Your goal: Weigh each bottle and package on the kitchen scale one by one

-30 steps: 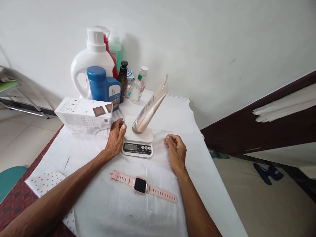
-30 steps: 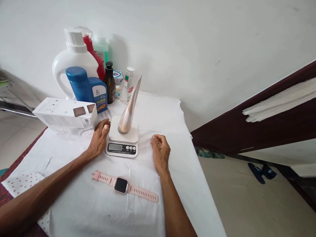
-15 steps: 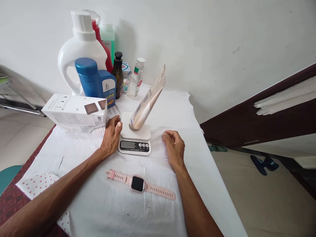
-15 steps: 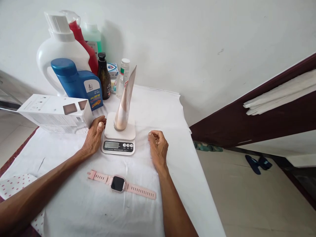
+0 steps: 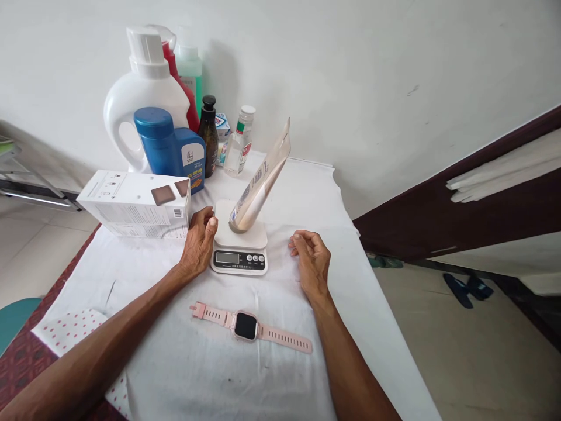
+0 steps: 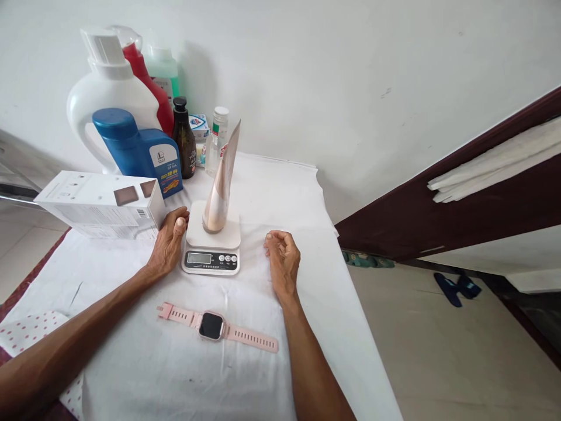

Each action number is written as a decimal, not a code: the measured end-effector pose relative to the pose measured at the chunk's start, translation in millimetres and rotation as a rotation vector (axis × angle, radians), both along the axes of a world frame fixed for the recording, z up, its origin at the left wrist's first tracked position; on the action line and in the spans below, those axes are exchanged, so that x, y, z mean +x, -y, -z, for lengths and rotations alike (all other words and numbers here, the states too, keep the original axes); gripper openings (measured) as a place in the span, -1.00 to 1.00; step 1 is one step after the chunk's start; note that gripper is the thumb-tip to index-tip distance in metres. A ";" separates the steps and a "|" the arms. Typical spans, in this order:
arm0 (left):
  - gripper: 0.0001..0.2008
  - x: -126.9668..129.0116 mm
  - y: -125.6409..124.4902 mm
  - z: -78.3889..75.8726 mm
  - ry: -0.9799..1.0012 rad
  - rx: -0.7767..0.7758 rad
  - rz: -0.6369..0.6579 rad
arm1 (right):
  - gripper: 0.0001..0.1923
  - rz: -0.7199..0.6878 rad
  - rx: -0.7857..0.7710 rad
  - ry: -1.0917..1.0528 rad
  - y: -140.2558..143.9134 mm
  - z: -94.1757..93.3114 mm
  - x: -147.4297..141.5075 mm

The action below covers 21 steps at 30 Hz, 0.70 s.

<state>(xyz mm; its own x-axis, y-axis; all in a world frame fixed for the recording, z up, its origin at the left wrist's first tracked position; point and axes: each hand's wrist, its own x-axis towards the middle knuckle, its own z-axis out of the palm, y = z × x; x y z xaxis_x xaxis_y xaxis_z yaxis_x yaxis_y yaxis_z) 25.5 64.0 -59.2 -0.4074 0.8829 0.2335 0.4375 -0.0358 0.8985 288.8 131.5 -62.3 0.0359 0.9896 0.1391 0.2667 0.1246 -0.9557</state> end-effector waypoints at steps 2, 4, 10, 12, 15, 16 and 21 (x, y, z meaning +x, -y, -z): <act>-0.16 -0.3 0.1 0.3 0.000 0.002 0.000 | -0.57 0.028 0.055 -0.031 4.5 -11.4 -3.4; -0.17 -0.4 0.0 0.7 0.004 0.007 0.003 | -0.48 -0.027 0.121 -0.027 10.7 -27.3 -9.8; -0.18 -0.3 -0.9 1.8 0.008 0.029 0.000 | 0.08 -0.450 0.162 0.107 23.6 -65.1 -52.9; -0.20 -0.4 -1.0 2.0 0.014 0.029 0.002 | 0.12 -0.480 0.157 0.150 22.3 -66.4 -69.2; -0.21 -0.4 -0.9 1.9 0.025 0.024 0.008 | 0.03 -0.469 0.173 0.164 16.1 -61.1 -86.7; -0.20 -0.4 -0.9 1.8 0.029 0.023 0.011 | -0.02 -0.456 0.172 0.158 13.4 -58.8 -90.3; -0.17 0.1 -1.3 1.0 0.044 0.020 0.017 | -0.32 -0.420 0.072 0.152 -0.4 -53.5 -96.2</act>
